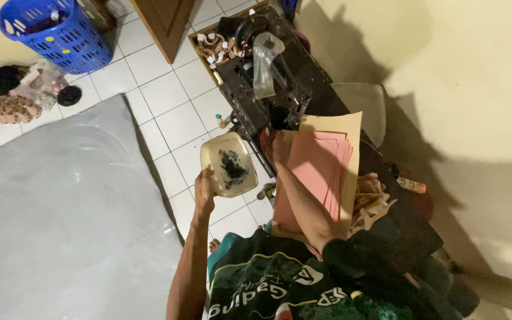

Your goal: The person sits on the workshop floor stacking pink foam sheets, folds a stack and ties it with string, then carries the bundle with a container of black paste to another area. They pour liquid from a plastic jug into the container and press the black paste onto the pink sheets laid on cardboard.

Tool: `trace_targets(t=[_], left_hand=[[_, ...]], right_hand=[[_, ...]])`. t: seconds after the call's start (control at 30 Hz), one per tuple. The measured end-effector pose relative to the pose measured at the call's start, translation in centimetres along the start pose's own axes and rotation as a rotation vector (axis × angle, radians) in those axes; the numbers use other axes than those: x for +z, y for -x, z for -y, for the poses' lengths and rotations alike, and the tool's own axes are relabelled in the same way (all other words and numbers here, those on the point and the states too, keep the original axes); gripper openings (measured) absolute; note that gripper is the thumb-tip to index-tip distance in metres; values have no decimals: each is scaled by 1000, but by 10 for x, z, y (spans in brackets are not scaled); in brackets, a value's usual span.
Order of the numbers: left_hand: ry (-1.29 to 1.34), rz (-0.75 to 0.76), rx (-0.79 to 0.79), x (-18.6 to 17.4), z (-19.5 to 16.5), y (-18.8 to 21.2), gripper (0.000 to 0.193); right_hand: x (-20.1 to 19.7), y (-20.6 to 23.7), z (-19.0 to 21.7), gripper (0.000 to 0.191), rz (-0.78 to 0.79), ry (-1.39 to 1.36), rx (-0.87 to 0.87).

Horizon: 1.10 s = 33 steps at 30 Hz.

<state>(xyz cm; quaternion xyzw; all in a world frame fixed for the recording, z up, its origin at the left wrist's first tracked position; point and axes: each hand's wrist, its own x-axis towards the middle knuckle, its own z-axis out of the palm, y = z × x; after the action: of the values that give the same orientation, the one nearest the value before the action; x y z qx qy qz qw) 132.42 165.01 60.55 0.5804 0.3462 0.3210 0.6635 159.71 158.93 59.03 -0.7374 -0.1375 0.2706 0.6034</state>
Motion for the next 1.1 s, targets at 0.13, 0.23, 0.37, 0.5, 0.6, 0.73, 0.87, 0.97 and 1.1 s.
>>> trace_targets(t=[0.13,0.23,0.37,0.5,0.6,0.73,0.87,0.97,1.1], left_hand=[[-71,-60,22,-13,19,1,82],[-216,-117,203,-19,26,-3,78],[-105,-95,65,-24,23,-8,74],[-86,-84,-42,-19,15,-12,71],[29,-62,-132,-11,10,-19,71],[107,37,-84,0,6,-26,74],[91,20,-57,4,6,-27,76],[51,45,15,4,13,-25,80],[92,-40,-27,-2,29,-23,80]], right_hand=[[13,-45,25,44,-90,285,-33],[9,-58,35,48,-87,417,-15],[-20,-31,32,55,-20,527,-46],[-110,36,34,85,-335,663,-243],[-185,66,36,121,-560,857,-137],[-217,52,22,94,-318,752,253],[-222,30,0,69,-278,800,295],[-226,29,6,43,-221,570,176],[-218,70,64,39,-177,593,278]])
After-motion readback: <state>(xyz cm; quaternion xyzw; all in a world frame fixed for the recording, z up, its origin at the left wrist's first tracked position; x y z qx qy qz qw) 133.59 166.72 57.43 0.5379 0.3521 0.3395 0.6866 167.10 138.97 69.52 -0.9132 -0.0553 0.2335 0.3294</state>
